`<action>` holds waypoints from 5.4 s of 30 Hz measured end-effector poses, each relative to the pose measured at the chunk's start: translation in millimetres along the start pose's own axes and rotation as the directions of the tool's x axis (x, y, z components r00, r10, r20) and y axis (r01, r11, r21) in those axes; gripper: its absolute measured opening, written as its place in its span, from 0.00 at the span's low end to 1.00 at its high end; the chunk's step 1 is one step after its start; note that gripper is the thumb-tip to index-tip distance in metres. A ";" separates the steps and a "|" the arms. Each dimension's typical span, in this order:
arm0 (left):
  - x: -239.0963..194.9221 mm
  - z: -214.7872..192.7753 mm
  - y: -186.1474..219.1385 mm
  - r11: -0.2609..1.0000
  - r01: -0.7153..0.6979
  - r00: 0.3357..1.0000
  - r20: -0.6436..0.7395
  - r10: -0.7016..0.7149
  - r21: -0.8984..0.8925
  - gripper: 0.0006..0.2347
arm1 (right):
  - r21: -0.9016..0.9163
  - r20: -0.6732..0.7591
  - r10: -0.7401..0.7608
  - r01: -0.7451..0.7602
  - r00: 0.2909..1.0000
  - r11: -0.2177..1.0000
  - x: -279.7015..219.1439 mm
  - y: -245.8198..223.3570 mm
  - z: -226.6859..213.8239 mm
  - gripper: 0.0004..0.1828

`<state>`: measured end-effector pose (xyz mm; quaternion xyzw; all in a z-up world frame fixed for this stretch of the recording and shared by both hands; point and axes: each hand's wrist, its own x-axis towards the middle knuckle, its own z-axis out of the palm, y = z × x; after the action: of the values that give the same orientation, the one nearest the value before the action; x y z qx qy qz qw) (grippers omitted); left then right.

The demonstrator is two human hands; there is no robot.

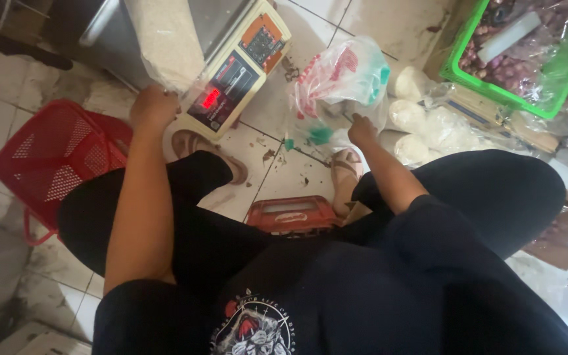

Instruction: The person scoops flour from a large container into smaller plastic bags, weighs each bag on a digital scale, and ties the bags closed.

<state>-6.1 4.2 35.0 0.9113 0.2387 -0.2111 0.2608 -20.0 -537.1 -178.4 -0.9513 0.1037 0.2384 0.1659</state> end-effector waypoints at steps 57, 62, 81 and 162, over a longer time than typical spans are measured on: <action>31.2 13.2 16.1 0.994 -0.088 0.909 -0.413 0.057 -0.057 0.11 | 0.536 0.430 -0.555 0.294 0.712 0.792 -77.3 -193.4 -162.8 0.14; 35.2 13.1 22.4 0.978 -0.122 0.891 -0.452 0.033 -0.170 0.11 | 0.533 0.451 -0.534 0.264 0.715 0.804 -82.6 -218.1 -157.2 0.14; 26.1 -0.2 36.6 0.962 -0.237 0.872 -0.467 0.149 -0.135 0.12 | 0.382 0.174 -0.579 0.487 0.796 0.785 -79.1 -314.5 -160.5 0.14; 29.9 -18.7 17.9 0.982 -0.042 0.919 -0.378 0.111 0.186 0.23 | 0.578 0.093 -0.595 0.443 0.798 0.685 -109.7 -209.4 -251.1 0.19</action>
<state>32.3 11.2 41.0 0.9629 0.2302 -0.0372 0.1361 48.2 -422.4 139.7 -0.8144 -0.1354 0.2714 0.4947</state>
